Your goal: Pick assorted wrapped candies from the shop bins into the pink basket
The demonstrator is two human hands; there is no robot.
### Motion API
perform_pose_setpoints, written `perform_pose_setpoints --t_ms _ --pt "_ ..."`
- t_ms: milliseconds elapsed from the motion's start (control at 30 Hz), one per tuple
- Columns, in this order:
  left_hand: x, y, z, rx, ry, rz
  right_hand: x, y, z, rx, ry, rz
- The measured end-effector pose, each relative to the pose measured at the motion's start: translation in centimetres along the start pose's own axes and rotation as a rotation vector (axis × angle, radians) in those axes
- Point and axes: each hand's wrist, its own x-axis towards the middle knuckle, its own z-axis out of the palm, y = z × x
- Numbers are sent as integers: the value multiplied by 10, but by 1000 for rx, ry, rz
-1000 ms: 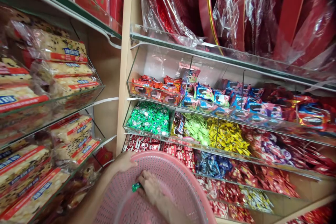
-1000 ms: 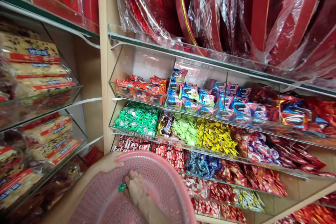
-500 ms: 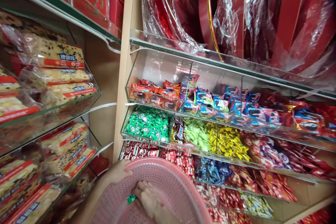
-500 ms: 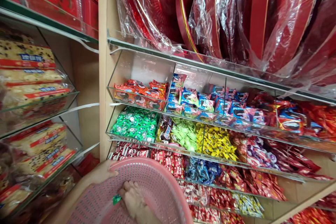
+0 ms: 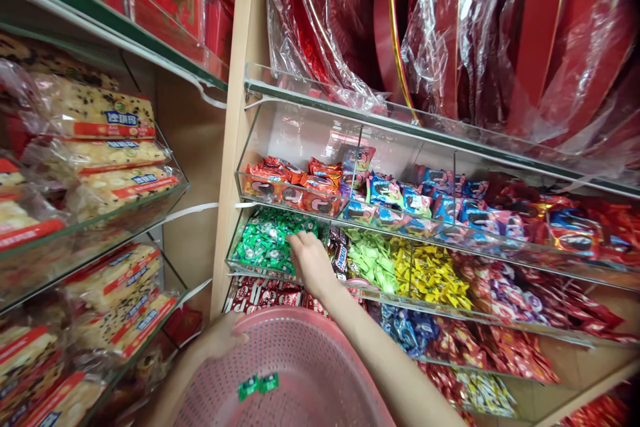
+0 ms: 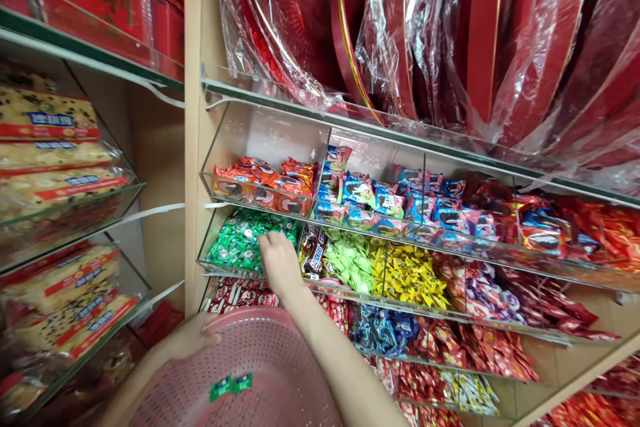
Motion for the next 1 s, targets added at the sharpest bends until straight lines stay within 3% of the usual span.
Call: perform_pose_setpoints --t_ms 133,367,767,900,1000 --pt "-1 2 -2 21 26 16 23 13 1 -172 -98 91" --pt "-2 2 -2 19 18 27 29 20 8 -167 -152 134" --pt "-5 8 -2 -32 11 33 24 27 -3 52 5 41" --pt "-8 14 -4 -28 5 34 6 10 -13 205 113 -4" --pt "-11 16 -7 -21 8 54 -34 -20 -8 476 155 -84"
